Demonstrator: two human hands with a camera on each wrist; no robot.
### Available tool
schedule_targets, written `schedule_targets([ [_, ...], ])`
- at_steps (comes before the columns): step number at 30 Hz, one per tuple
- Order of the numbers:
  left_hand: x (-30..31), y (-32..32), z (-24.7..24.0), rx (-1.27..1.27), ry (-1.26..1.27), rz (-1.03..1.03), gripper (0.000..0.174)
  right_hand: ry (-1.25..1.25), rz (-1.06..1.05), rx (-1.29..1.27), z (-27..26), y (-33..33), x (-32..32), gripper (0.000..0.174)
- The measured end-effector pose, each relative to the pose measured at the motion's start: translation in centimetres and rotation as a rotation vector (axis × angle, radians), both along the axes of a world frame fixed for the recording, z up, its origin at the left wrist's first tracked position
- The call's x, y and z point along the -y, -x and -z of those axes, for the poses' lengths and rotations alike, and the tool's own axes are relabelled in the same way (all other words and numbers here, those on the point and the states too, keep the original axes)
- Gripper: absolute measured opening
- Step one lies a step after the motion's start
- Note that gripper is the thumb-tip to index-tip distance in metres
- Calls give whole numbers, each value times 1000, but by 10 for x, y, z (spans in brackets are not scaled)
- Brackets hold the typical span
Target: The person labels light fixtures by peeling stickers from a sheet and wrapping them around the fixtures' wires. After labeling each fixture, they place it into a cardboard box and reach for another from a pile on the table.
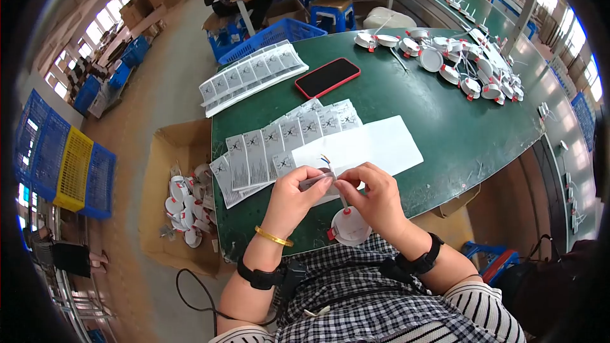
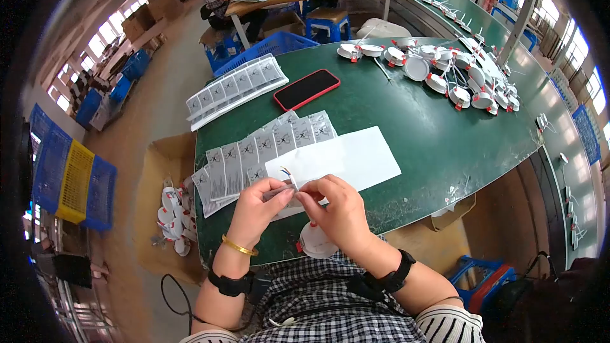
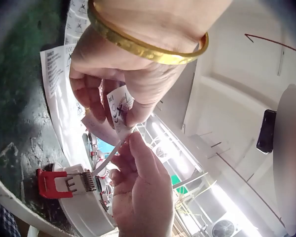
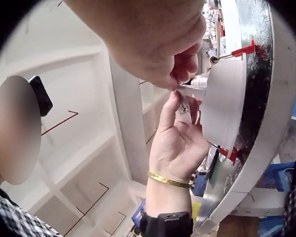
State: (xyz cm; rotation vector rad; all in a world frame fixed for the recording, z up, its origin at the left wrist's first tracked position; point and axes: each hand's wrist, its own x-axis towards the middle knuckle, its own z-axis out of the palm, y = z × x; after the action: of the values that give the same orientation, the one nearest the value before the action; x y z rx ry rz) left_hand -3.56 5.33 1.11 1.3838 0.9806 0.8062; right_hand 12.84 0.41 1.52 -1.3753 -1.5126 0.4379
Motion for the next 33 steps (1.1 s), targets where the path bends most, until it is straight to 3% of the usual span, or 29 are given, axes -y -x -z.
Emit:
schedule_targets([
  [3, 0, 2, 2, 7, -15, 0, 17, 82, -34, -31, 1, -1, -2, 12],
  [5, 2, 1, 3, 26, -14, -9, 16, 281, -88, -255, -1, -2, -2, 12],
  [9, 10, 2, 1, 162, -22, -33, 20, 300, -72, -230, -6, -1, -1, 12],
  [11, 12, 6, 3, 192, -28, -59, 24, 381, -61, -367, 0, -6, 1, 9],
  [14, 16, 9, 8, 164, -42, -132, 24, 337, -78, -444, 7, -8, 1, 6],
  [17, 16, 9, 13, 299, 39, -152, 20, 340, -84, -435, 4, -8, 1, 6],
  [23, 9, 13, 21, 225, 46, -128, 16, 311, -91, -456, 7, -7, 1, 7],
  [33, 1, 10, 21, 393, 198, -96, 13, 286, -125, -502, 11, -10, 0, 7],
])
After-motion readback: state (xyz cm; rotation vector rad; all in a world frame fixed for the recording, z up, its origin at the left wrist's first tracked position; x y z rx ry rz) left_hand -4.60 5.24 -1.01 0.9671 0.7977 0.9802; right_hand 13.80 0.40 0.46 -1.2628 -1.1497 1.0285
